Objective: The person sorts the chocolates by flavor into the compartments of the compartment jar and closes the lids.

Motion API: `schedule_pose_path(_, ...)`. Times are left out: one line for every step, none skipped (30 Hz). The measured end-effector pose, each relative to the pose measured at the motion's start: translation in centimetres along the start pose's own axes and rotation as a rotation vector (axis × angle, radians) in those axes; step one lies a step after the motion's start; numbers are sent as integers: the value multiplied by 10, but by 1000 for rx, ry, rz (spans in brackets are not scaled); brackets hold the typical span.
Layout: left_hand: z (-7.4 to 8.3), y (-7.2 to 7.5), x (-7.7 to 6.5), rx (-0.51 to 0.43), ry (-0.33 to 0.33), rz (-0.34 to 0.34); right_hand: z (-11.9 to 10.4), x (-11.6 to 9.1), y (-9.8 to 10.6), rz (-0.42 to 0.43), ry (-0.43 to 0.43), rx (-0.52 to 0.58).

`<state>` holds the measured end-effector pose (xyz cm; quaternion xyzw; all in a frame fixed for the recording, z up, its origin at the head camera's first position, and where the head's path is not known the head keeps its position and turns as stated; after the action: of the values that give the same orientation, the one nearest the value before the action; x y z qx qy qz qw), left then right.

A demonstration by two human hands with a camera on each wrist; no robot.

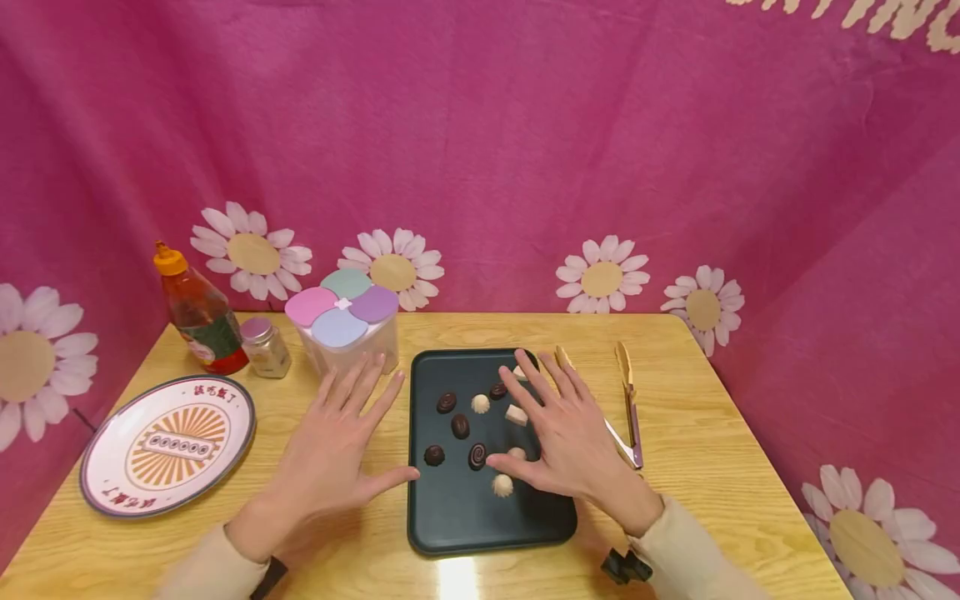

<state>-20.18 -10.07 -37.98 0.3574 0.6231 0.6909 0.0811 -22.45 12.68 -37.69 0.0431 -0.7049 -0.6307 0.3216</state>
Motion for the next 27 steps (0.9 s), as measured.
schedule_pose_path(-4, 3, -2, -3, 0, 10, -2, 3, -1, -2, 12, 19)
schedule_pose_path(-8, 6, -4, -5, -3, 23, -5, 7, -2, -5, 25, 41)
schedule_pose_path(-12, 8, -6, -10, -4, 36, -7, 10, -3, -10, 39, 60)
schedule_pose_path(-17, 11, -8, -10, -3, 47, -10, 14, -5, -13, 52, 76)
schedule_pose_path(-22, 13, -10, -11, -3, 57, -13, 18, -6, -15, 65, 93)
schedule_pose_path(-27, 15, -11, -14, -2, 70, -15, 22, -7, -14, 77, 109)
schedule_pose_path(-32, 17, -13, -16, -2, 84, -18, 26, -8, -14, 89, 125)
schedule_pose_path(-36, 18, -14, -15, -1, 96, -20, 31, -9, -13, 101, 138)
schedule_pose_path(-41, 19, -15, -17, 3, 106, -23, 35, -10, -10, 112, 144)
schedule_pose_path(-45, 20, -15, -14, 6, 111, -25, 40, -12, -8, 121, 154)
schedule_pose_path(-50, 21, -16, -18, 6, 120, -27, 45, -13, -6, 130, 169)
schedule_pose_path(-54, 22, -15, -18, 4, 129, -29, 50, -14, -2, 140, 180)
schedule_pose_path(-58, 23, -15, -17, 5, 134, -31, 55, -15, 2, 151, 196)
schedule_pose_path(-62, 23, -14, -21, 7, 140, -33, 60, -16, 8, 164, 211)
schedule_pose_path(-67, 23, -14, -26, 8, 146, -35, 65, -17, 12, 175, 227)
schedule_pose_path(-71, 23, -13, -27, 8, 154, -37, 70, -17, 19, 188, 244)
schedule_pose_path(-76, 24, -12, -30, 7, 163, -39, 75, -18, 25, 200, 258)
schedule_pose_path(-81, 24, -11, -33, 7, 171, -41, 79, -19, 29, 211, 268)
schedule_pose_path(-85, 24, -11, -43, 7, 177, -44, 84, -20, 31, 221, 283)
schedule_pose_path(-90, 25, -10, -55, 6, 183, -46, 89, -21, 32, 229, 288)
schedule_pose_path(-95, 25, -10, -64, 2, 190, -49, 94, -23, 29, 236, 292)
schedule_pose_path(-99, 25, -9, -77, -4, 200, -52, 99, -25, 22, 241, 294)
schedule_pose_path(-104, 25, -8, -93, -7, 210, -55, 103, -27, 14, 245, 292)
schedule_pose_path(-108, 25, -8, -106, -7, 220, -58, 108, -29, 3, 250, 291)
schedule_pose_path(-112, 26, -7, -119, -9, 236, -62, 112, -31, -10, 253, 289)
schedule_pose_path(-115, 26, -7, -128, -12, 253, -66, 116, -33, -21, 260, 285)
schedule_pose_path(-118, 27, -6, -132, -12, 268, -70, 120, -35, -32, 268, 283)
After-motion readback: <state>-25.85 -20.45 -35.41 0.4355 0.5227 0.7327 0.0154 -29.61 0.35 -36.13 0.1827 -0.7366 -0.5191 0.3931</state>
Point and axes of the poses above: each hand's wrist, its own x-axis towards the middle knuckle, its own y-axis out of the back of the hand, z = x × y, the point moved 10 cm from there along x, towards the middle knuckle, and after that the axes turned 6 degrees about -y, right-handed, at the moved point
